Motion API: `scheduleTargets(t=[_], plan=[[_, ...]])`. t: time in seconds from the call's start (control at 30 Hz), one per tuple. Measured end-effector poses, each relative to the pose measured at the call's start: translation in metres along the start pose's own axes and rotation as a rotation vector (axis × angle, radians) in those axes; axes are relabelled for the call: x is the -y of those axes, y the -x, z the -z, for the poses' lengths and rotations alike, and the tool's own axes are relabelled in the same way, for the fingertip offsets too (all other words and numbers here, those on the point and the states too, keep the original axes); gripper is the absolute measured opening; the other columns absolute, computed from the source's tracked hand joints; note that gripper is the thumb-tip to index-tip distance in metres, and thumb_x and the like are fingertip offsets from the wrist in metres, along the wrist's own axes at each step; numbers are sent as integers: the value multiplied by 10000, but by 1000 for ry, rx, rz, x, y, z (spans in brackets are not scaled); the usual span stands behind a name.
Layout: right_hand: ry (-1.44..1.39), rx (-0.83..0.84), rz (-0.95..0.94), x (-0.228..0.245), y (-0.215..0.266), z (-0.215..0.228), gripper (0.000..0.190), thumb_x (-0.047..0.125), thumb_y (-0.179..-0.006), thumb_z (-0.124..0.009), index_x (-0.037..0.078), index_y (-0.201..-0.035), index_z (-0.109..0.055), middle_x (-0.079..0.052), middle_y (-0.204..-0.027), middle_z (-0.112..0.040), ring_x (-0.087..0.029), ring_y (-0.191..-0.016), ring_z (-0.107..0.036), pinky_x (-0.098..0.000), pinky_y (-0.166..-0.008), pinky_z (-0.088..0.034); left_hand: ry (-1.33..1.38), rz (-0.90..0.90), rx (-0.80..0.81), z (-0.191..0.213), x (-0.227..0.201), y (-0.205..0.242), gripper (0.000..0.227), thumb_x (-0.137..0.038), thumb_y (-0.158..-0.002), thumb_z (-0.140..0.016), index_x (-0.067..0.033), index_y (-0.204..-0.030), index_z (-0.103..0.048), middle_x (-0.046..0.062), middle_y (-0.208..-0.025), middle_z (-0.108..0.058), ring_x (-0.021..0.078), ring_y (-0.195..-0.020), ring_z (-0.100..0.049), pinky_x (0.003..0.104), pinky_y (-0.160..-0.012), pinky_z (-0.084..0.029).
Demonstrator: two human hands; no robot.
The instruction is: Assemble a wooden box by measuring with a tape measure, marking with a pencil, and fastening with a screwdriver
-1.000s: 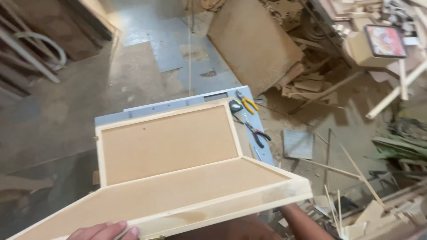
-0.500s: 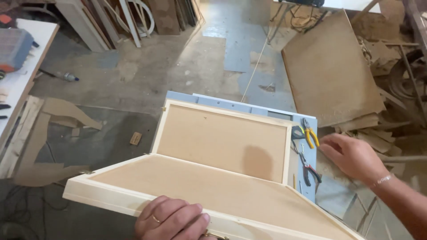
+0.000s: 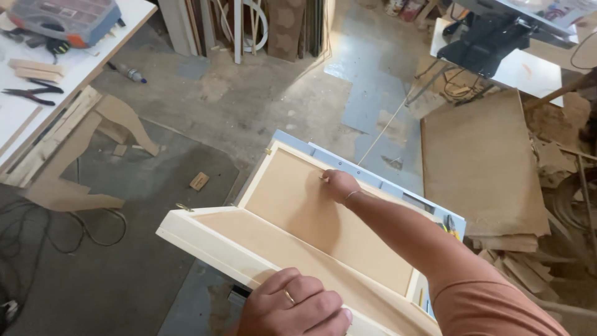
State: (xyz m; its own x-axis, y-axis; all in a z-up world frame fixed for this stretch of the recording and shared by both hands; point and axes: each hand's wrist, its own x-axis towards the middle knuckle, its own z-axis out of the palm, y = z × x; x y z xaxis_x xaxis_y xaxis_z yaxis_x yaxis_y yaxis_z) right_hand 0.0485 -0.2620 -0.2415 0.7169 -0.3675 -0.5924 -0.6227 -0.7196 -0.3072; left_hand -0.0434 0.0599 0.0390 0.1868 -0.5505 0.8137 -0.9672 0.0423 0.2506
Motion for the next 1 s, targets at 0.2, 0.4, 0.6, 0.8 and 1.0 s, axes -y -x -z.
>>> scheduleTargets(t=[0.2, 0.4, 0.6, 0.8, 1.0], plan=[[-12, -239, 52, 12, -2, -15, 302, 173, -838, -402, 116, -940, -680, -92, -1109, -711, -331, -994, -645, -416, -814, -502, 47, 72, 78, 5, -3, 4, 145, -146, -1038, -569, -147, -907, -631, 3, -868, -647, 177, -731, -592, 305, -684, -493], [2, -243, 49, 5, -20, -22, 278, 133, -835, -365, 113, -918, -629, -80, -1036, -716, -327, -932, -628, -429, -751, -491, 92, 133, 56, 0, -6, 2, 190, -168, -1059, -565, -138, -875, -603, 1, -834, -627, 164, -696, -586, 289, -649, -479], [16, -107, -38, 4, -28, -18, 260, 138, -789, -380, 142, -905, -612, -69, -1013, -691, -280, -910, -605, -398, -710, -477, -34, 111, -29, -8, -4, 3, 236, -151, -1027, -526, -179, -793, -530, -61, -764, -561, 113, -637, -513, 255, -604, -423], [108, -64, 0, -1, -29, -23, 212, 205, -873, -376, 118, -858, -568, -100, -951, -673, -297, -849, -592, -410, -687, -455, -27, 74, -38, -6, -1, 0, 226, -144, -1035, -504, -180, -816, -542, -56, -773, -569, 112, -644, -514, 253, -623, -431], [43, -102, 125, 38, 46, 45, 62, 178, -816, -562, 165, -770, -521, -29, -738, -592, -228, -760, -532, -393, -531, -383, 27, 45, -3, 0, 3, -7, 188, -108, -989, -549, -170, -826, -619, -15, -814, -596, 163, -689, -532, 277, -647, -452]])
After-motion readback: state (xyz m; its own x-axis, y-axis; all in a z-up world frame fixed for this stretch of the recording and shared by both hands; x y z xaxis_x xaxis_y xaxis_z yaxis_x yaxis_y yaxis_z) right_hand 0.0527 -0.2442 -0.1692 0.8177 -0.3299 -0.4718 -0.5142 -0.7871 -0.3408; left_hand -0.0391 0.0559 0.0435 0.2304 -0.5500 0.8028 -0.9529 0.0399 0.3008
